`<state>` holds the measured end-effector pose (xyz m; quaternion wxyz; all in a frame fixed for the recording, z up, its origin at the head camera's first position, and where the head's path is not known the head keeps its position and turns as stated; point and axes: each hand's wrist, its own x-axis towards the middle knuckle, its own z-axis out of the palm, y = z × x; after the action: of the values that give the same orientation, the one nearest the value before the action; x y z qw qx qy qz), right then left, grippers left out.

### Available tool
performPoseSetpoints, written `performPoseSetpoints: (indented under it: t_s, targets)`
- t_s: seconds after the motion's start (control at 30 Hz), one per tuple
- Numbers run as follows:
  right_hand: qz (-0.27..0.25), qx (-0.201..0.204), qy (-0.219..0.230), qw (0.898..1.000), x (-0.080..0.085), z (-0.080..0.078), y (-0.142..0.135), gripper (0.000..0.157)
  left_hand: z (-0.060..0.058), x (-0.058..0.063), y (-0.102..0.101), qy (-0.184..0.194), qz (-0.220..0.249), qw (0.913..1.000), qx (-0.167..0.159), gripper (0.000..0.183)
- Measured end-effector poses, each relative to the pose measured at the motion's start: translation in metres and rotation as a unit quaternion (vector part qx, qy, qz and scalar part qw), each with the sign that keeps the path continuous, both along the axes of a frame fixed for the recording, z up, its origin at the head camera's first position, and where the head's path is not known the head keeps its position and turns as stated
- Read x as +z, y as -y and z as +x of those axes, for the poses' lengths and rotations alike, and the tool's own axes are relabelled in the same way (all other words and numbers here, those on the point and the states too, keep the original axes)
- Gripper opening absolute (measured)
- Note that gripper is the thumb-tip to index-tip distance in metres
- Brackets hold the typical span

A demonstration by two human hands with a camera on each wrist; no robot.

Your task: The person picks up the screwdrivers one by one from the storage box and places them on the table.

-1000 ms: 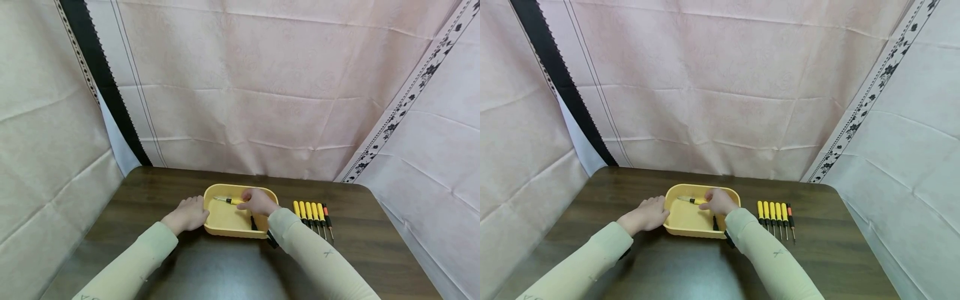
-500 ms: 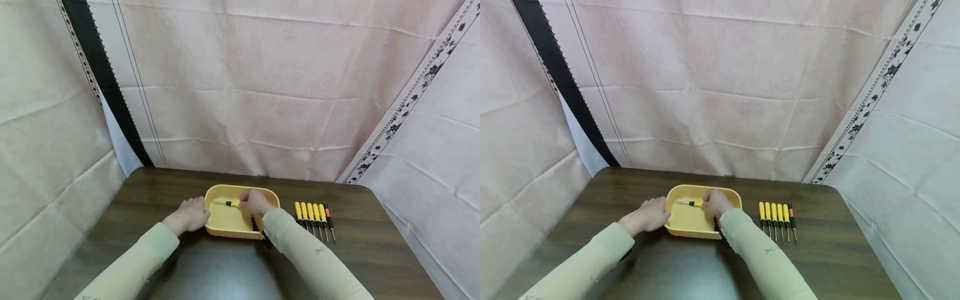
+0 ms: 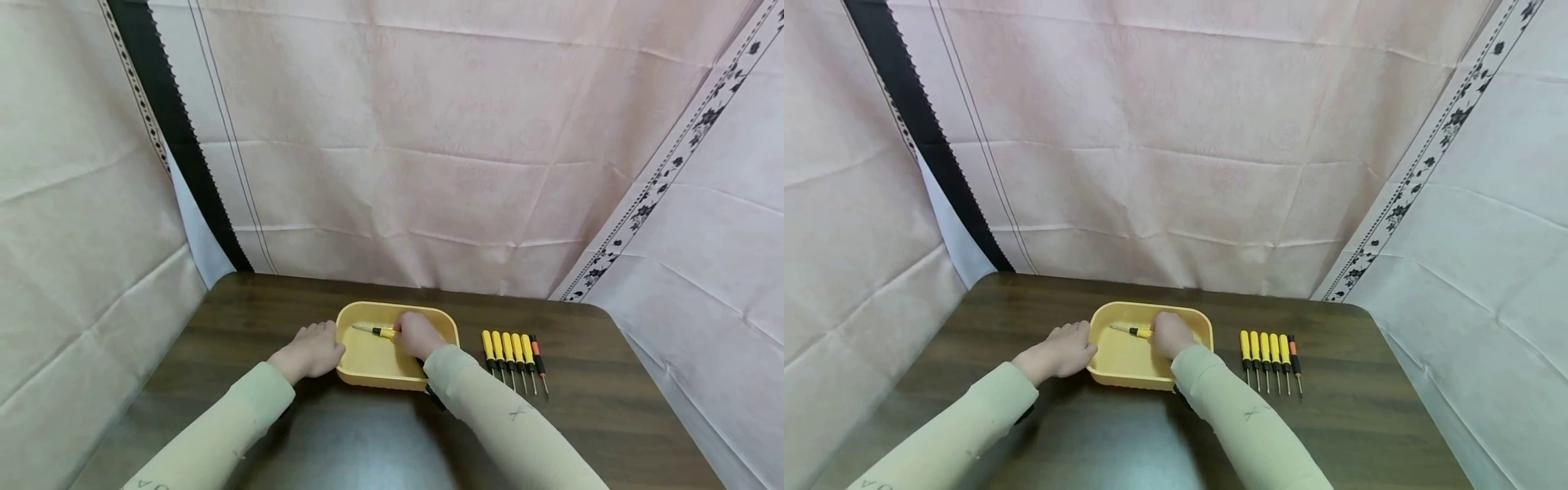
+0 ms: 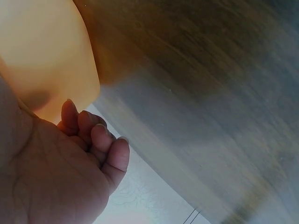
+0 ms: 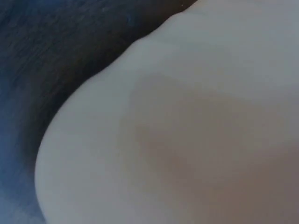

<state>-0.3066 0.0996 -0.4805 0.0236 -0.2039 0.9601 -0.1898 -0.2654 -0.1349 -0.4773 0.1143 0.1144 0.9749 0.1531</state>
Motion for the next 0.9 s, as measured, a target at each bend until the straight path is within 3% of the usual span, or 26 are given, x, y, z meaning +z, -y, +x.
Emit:
performPoseSetpoints:
  t_s: [0.17,0.37,0.57,0.73,0.9]
  targets:
    - [-0.004,0.002,0.006,1.0,0.004,0.0,-0.01,0.017,-0.002,0.001,0.001,-0.008,-0.002,0.9999,-0.007,0.047]
    - [-0.027,0.001,0.067,0.997,0.018,0.004,-0.027,0.017,-0.003,-0.003,0.002,-0.004,-0.001,0.9999,-0.016,0.047]
    - [-0.111,0.018,0.117,0.987,0.033,0.005,-0.046,0.017,-0.004,-0.002,0.004,-0.005,-0.003,0.9999,-0.014,0.046]
    - [-0.172,-0.013,0.134,0.976,0.046,0.005,-0.07,0.014,-0.004,-0.001,0.002,-0.008,0.006,0.9999,-0.012,0.047]
    - [-0.233,-0.038,0.146,0.961,0.05,0.008,-0.105,0.024,-0.002,-0.002,0.001,0.0,0.003,0.9999,-0.011,0.049]
